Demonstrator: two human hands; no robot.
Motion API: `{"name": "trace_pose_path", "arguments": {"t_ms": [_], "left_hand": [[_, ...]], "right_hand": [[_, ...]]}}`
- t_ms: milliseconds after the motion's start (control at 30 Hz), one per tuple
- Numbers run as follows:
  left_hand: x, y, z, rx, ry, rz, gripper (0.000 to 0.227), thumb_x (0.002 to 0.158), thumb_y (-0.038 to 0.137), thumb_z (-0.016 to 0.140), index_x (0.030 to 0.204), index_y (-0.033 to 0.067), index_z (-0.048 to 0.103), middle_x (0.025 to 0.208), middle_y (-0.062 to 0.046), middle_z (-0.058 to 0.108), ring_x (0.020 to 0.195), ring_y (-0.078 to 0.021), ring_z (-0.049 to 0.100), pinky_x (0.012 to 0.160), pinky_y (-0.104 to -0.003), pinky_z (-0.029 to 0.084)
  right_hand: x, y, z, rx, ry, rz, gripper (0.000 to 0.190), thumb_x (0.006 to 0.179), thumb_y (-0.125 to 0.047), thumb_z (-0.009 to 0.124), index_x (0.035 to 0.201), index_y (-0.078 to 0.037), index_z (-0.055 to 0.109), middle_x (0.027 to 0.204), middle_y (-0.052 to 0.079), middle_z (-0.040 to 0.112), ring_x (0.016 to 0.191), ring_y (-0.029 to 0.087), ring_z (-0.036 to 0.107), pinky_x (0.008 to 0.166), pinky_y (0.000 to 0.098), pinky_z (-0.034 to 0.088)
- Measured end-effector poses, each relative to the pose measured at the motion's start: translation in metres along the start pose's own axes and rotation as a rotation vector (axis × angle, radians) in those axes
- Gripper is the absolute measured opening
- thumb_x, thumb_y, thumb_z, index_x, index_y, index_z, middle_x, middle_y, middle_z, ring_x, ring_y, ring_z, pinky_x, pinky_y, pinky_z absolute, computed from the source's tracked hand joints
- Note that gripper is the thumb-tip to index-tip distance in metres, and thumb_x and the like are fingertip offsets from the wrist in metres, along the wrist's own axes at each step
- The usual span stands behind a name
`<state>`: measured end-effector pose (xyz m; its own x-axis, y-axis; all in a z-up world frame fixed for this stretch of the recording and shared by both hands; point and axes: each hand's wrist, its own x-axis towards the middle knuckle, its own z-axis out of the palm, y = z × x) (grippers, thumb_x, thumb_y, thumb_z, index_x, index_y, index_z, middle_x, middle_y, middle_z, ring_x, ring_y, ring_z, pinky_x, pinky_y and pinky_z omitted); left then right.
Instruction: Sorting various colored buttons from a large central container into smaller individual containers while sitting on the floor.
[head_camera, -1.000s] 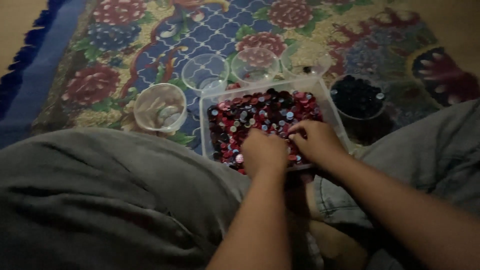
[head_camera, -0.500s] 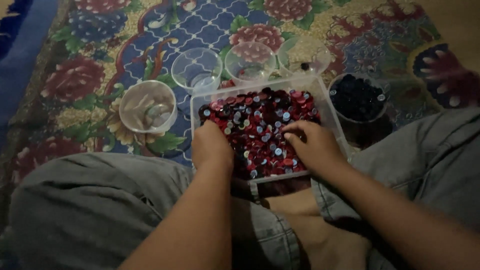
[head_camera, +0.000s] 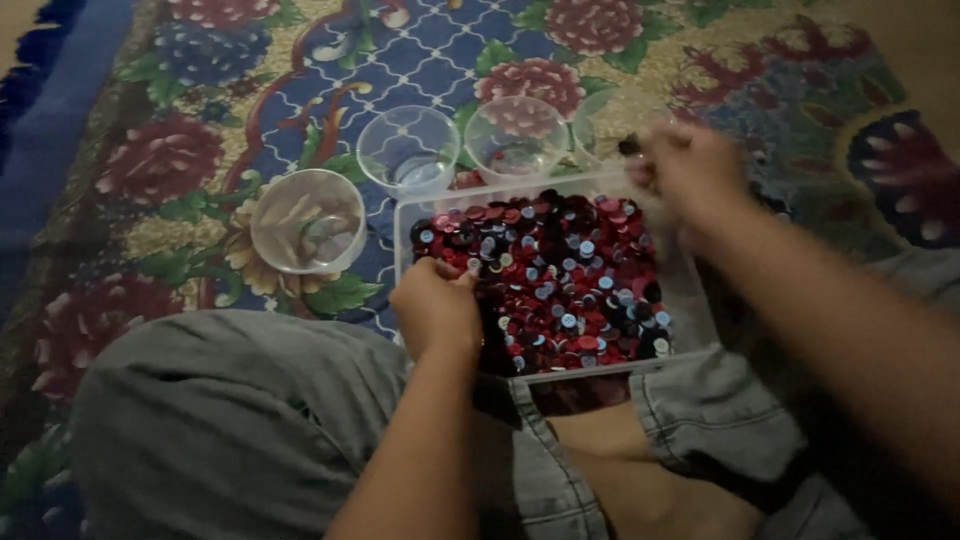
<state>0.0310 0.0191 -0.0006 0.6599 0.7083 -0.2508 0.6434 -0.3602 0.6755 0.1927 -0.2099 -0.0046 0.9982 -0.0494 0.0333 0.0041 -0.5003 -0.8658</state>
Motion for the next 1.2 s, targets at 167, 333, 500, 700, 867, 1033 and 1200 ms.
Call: {"name": "trace_pose_path", "arguments": {"t_ms": [167,333,500,700,867,1033,1200], "left_hand": [[-0.002,0.002,0.009,-0.025,0.003,-0.025,0.023,0.082,0.03,0.086,0.092,0.0096,0.078,0.09,-0.013,0.076,0.105,-0.036,0.072,0.087,-0.049,0.059],[-0.006,0.026,0.036,-0.051,-0.014,0.002,0.021,0.079,0.028,0.086,0.089,0.0106,0.081,0.088,-0.014,0.077,0.102,-0.0378,0.073,0.087,-0.048,0.059],[0.001,0.087,0.074,-0.308,-0.098,0.075,0.015,0.077,0.017,0.077,0.088,0.0069,0.079,0.084,-0.017,0.075,0.099,-0.0378,0.073,0.078,-0.051,0.061],[0.004,0.14,0.077,-0.696,-0.323,0.018,0.039,0.082,0.017,0.074,0.116,-0.0012,0.072,0.098,-0.021,0.076,0.089,-0.032,0.076,0.057,-0.047,0.068],[0.007,0.086,0.062,-0.358,-0.259,0.239,0.036,0.089,0.032,0.069,0.117,0.0106,0.075,0.104,-0.012,0.078,0.106,-0.0324,0.073,0.089,-0.051,0.062],[-0.013,0.036,0.03,-0.132,-0.191,0.277,0.028,0.091,0.031,0.068,0.11,0.0117,0.075,0.105,-0.012,0.078,0.112,-0.0362,0.07,0.094,-0.052,0.057],[-0.025,0.011,0.01,0.132,-0.131,0.317,0.027,0.09,0.019,0.067,0.116,0.0129,0.069,0.122,-0.015,0.067,0.119,-0.0386,0.061,0.092,-0.046,0.057]], "right_hand": [[-0.033,-0.021,-0.003,0.0,0.037,-0.069,0.032,0.098,-0.022,0.066,0.127,-0.009,0.072,0.107,0.018,0.075,0.097,0.029,0.073,0.08,0.0381,0.06],[-0.077,0.018,0.02,-0.286,-0.064,0.064,0.025,0.094,-0.038,0.072,0.116,-0.031,0.079,0.097,0.003,0.078,0.101,0.029,0.072,0.082,0.0426,0.059],[-0.079,0.027,0.035,-0.329,-0.036,0.05,0.03,0.09,-0.029,0.075,0.12,-0.03,0.078,0.103,0.003,0.077,0.098,0.027,0.073,0.081,0.041,0.06],[-0.087,-0.019,0.042,-0.285,-0.063,-0.043,0.038,0.089,0.0,0.057,0.127,0.005,0.063,0.118,0.036,0.066,0.116,0.055,0.059,0.098,0.0623,0.048],[-0.052,0.047,0.04,-0.356,-0.156,-0.273,0.027,0.085,-0.014,0.07,0.111,-0.014,0.077,0.102,0.013,0.075,0.094,0.034,0.069,0.081,0.0424,0.054],[-0.06,0.054,0.035,-0.479,-0.141,-0.085,0.019,0.086,-0.031,0.079,0.105,-0.027,0.079,0.097,0.003,0.075,0.101,0.028,0.071,0.084,0.0409,0.058],[-0.067,0.028,0.025,-0.295,-0.05,0.157,0.024,0.089,-0.036,0.074,0.108,-0.021,0.077,0.09,0.005,0.078,0.09,0.025,0.074,0.075,0.0402,0.059]]}}
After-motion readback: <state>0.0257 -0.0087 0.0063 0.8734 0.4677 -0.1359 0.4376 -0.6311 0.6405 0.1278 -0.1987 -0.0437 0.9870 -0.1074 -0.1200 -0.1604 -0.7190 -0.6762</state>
